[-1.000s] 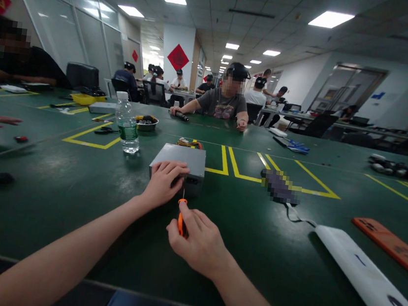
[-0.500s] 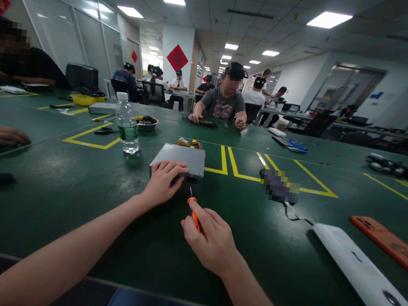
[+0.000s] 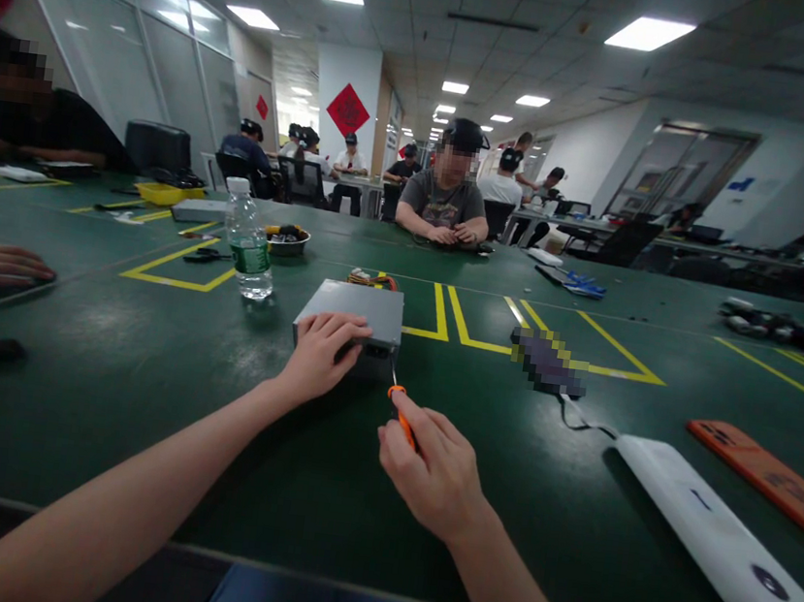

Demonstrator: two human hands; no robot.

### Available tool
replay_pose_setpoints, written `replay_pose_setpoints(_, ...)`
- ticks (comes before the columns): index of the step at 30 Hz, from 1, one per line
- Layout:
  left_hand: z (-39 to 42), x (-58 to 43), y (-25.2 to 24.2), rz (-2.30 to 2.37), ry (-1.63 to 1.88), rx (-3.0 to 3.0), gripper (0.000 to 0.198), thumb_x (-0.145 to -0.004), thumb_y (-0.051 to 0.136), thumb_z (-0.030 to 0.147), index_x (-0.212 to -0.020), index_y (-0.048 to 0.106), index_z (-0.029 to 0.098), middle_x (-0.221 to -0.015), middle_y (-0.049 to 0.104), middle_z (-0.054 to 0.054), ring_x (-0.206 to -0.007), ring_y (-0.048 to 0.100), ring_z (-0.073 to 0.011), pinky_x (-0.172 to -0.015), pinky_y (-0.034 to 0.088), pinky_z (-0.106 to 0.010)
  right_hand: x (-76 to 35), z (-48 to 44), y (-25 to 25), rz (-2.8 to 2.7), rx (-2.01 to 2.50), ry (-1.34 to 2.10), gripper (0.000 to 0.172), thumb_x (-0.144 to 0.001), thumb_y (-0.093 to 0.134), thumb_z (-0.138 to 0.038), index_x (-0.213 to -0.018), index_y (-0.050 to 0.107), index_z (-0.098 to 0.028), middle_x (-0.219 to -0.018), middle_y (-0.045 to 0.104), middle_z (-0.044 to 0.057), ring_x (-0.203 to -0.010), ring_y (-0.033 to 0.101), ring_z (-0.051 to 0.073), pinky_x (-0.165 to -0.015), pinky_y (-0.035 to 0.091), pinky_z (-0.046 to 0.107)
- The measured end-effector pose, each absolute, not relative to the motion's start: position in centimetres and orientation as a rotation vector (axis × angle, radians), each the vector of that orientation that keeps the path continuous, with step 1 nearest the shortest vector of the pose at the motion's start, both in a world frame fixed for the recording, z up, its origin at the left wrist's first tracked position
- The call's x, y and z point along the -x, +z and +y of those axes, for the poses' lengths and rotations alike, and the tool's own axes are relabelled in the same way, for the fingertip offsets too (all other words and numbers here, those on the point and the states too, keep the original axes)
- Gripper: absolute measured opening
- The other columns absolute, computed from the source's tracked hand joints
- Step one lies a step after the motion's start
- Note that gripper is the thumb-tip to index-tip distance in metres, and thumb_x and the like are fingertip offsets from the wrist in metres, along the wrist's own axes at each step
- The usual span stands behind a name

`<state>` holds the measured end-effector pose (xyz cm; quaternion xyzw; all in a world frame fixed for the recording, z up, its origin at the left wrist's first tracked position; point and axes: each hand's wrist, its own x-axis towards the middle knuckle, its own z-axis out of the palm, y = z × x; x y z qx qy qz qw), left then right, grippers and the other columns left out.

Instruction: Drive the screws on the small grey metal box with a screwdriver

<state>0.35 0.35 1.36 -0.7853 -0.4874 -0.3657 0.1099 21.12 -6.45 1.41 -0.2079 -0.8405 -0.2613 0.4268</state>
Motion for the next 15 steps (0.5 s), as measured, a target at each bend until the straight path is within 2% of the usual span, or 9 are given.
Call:
replay_pose_setpoints(7, 0.4, -0.3, 1.3, -1.437, -1.072, 2.315, 0.024, -0.085, 0.049, 0.02, -0.107, 0.057, 0.028, -0.119, 0.059, 0.0, -0.111, 0.048, -0.0202, -0.09, 0.03, -0.039, -20.8, -6.6, 1.3, -2.115, 0.558, -0.705, 0.018, -0.082, 0.055, -0.007, -0.096, 0.048, -0.016, -0.105, 0.06, 0.015, -0.084, 0.063, 0.016, -0.071, 0.056, 0.03)
replay_pose_setpoints(11, 0.5, -0.3, 1.1, -1.429, -1.081, 2.317, 0.024, -0.086, 0.048, 0.02, -0.107, 0.057, 0.028, -0.119, 0.059, 0.0, -0.111, 0.048, -0.02, -0.091, 0.03, -0.039, -20.5, -7.2, 1.5, -2.175, 0.6, -0.668, 0.014, -0.085, 0.048, -0.014, -0.098, 0.048, -0.015, -0.108, 0.057, 0.018, -0.094, 0.06, 0.021, -0.072, 0.055, 0.033)
replay_pose_setpoints(15, 0.6, -0.3, 1.1, -1.433, -1.075, 2.315, 0.023, -0.086, 0.048, 0.02, -0.106, 0.057, 0.027, -0.119, 0.06, 0.0, -0.111, 0.048, -0.0202, -0.092, 0.029, -0.04, -20.6, -7.9, 1.5, -2.174, 0.635, -0.73, 0.019, -0.085, 0.044, -0.016, -0.103, 0.051, -0.012, -0.11, 0.055, 0.02, -0.099, 0.058, 0.024, -0.074, 0.054, 0.037)
